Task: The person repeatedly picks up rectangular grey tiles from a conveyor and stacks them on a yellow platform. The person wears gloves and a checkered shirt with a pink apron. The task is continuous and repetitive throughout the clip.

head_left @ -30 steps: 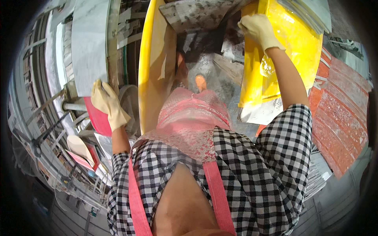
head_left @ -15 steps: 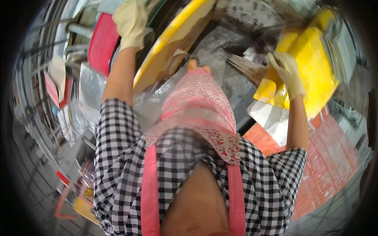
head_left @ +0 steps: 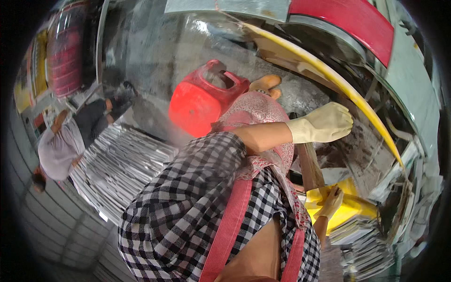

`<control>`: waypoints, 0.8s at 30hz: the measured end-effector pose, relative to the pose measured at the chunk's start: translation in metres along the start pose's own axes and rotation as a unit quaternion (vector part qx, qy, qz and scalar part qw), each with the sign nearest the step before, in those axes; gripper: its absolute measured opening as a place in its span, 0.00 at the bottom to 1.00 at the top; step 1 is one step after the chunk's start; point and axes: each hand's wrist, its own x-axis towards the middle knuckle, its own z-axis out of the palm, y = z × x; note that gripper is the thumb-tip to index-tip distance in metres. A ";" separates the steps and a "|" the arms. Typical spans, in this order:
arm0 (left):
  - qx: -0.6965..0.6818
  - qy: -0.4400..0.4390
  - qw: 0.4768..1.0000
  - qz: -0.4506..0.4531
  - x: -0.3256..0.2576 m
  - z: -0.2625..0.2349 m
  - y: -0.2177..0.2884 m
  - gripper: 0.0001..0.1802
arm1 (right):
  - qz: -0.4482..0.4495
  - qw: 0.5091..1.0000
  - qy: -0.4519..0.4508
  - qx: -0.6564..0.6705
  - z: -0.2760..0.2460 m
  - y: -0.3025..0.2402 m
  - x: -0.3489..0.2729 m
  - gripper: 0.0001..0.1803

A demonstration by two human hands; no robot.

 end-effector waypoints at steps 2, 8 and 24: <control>0.053 -0.083 0.993 -0.062 -0.035 -0.005 -0.010 0.08 | 0.005 0.999 -0.043 -0.003 -0.004 -0.008 -0.005 0.26; -0.117 0.082 0.975 -0.172 -0.072 0.013 -0.035 0.09 | -0.041 0.996 -0.057 -0.053 -0.005 0.001 -0.007 0.27; 0.111 0.029 0.977 -0.178 -0.097 -0.078 -0.025 0.12 | -0.020 0.999 -0.017 0.037 0.011 -0.060 0.039 0.26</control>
